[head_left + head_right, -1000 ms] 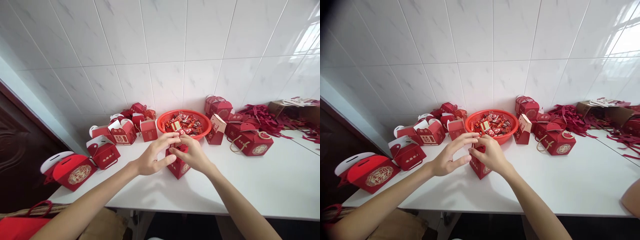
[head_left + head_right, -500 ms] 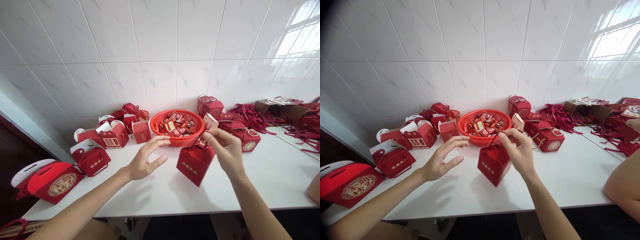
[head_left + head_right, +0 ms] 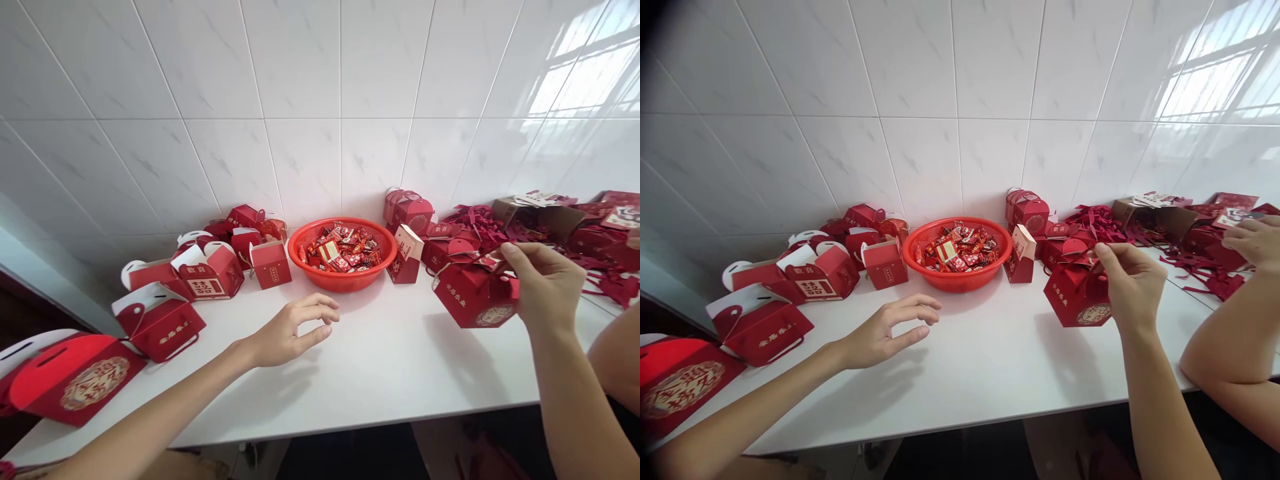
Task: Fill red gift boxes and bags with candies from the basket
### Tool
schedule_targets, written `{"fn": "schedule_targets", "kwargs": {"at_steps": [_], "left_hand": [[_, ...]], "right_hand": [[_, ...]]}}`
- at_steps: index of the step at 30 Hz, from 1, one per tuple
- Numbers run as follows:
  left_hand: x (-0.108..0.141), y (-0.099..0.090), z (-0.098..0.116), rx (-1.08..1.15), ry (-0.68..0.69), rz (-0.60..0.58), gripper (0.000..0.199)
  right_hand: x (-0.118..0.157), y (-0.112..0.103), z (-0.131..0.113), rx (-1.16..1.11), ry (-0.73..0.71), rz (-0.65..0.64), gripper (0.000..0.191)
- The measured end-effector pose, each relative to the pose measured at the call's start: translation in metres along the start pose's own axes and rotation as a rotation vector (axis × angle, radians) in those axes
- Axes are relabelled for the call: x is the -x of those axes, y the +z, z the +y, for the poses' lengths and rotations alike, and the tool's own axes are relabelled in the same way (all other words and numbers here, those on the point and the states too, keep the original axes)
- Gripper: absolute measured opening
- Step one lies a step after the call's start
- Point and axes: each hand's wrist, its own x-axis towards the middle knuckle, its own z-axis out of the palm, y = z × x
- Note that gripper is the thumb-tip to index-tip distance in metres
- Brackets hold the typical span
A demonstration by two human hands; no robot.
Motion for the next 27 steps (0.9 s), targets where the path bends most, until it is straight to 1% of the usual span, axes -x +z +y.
{"fn": "schedule_targets", "kwargs": {"at_steps": [3, 7, 9, 12, 15, 18, 20, 23, 27], "left_hand": [[0.0, 0.0, 0.0, 0.008, -0.024, -0.03, 0.021], [0.002, 0.0, 0.0, -0.017, -0.038, -0.06, 0.023], [0.003, -0.001, 0.0, -0.032, -0.046, -0.071, 0.024], [0.005, -0.001, 0.0, -0.047, -0.061, -0.085, 0.025], [0.006, -0.002, 0.0, -0.062, -0.069, -0.084, 0.024], [0.006, -0.002, 0.0, -0.068, -0.086, -0.093, 0.023], [0.006, -0.002, 0.0, -0.067, -0.099, -0.102, 0.023], [0.007, -0.001, 0.0, -0.065, -0.104, -0.113, 0.022], [0.007, 0.002, -0.001, -0.057, -0.108, -0.128, 0.02]], "right_hand": [[-0.018, 0.007, 0.0, 0.027, -0.073, 0.076, 0.01], [-0.051, 0.029, 0.006, 0.01, -0.207, 0.189, 0.015], [-0.066, 0.044, 0.014, 0.06, -0.247, 0.183, 0.015], [-0.08, 0.068, 0.027, 0.239, -0.297, 0.127, 0.016], [-0.085, 0.091, 0.039, 0.322, -0.311, 0.062, 0.017], [-0.083, 0.112, 0.051, 0.37, -0.281, -0.023, 0.019], [-0.082, 0.122, 0.061, 0.375, -0.254, -0.046, 0.02], [-0.08, 0.131, 0.078, 0.38, -0.217, -0.059, 0.02], [-0.08, 0.133, 0.098, 0.392, -0.179, -0.056, 0.021]]}}
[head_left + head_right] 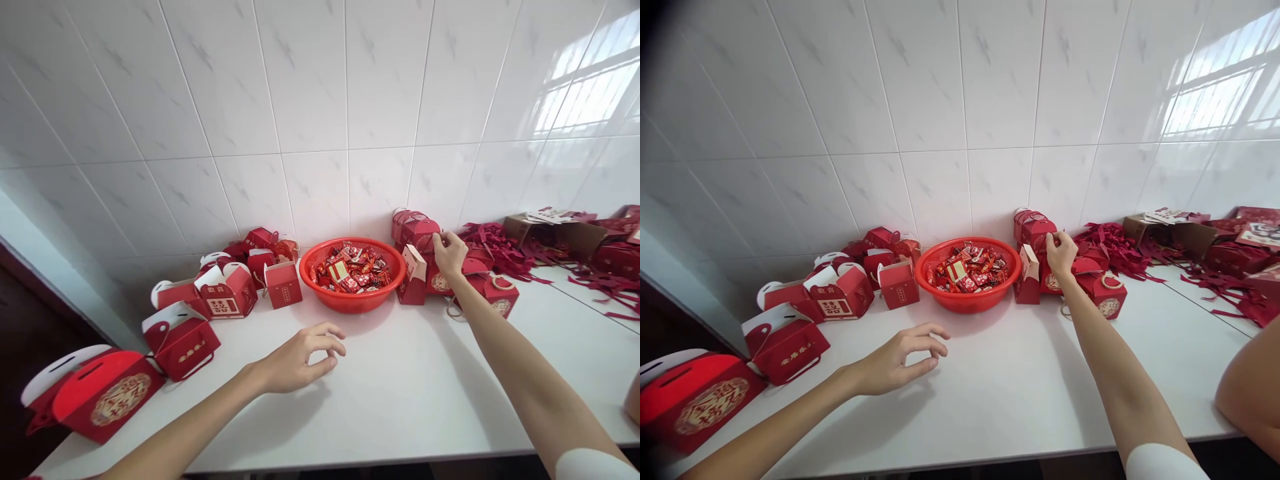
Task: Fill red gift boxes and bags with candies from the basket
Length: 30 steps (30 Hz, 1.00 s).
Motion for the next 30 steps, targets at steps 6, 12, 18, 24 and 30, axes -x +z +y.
{"fn": "schedule_targets", "kwargs": {"at_steps": [6, 12, 18, 24, 30], "left_hand": [[-0.001, 0.006, -0.005, 0.003, -0.02, -0.022, 0.019], [0.0, 0.009, -0.009, 0.0, -0.016, -0.027, 0.019], [-0.001, 0.009, -0.007, 0.003, -0.024, -0.061, 0.02], [-0.003, 0.012, -0.009, 0.038, 0.031, -0.085, 0.02], [-0.001, -0.026, -0.001, -0.221, 0.095, -0.049, 0.023]], "right_hand": [[0.014, 0.004, 0.019, 0.006, -0.001, 0.008, 0.02], [0.025, 0.001, 0.025, 0.063, -0.054, -0.106, 0.018], [0.037, -0.018, 0.022, 0.276, -0.061, -0.194, 0.046], [0.068, -0.04, 0.034, 0.499, -0.163, -0.24, 0.046], [0.091, -0.049, 0.042, 0.379, -0.234, -0.152, 0.035]]}}
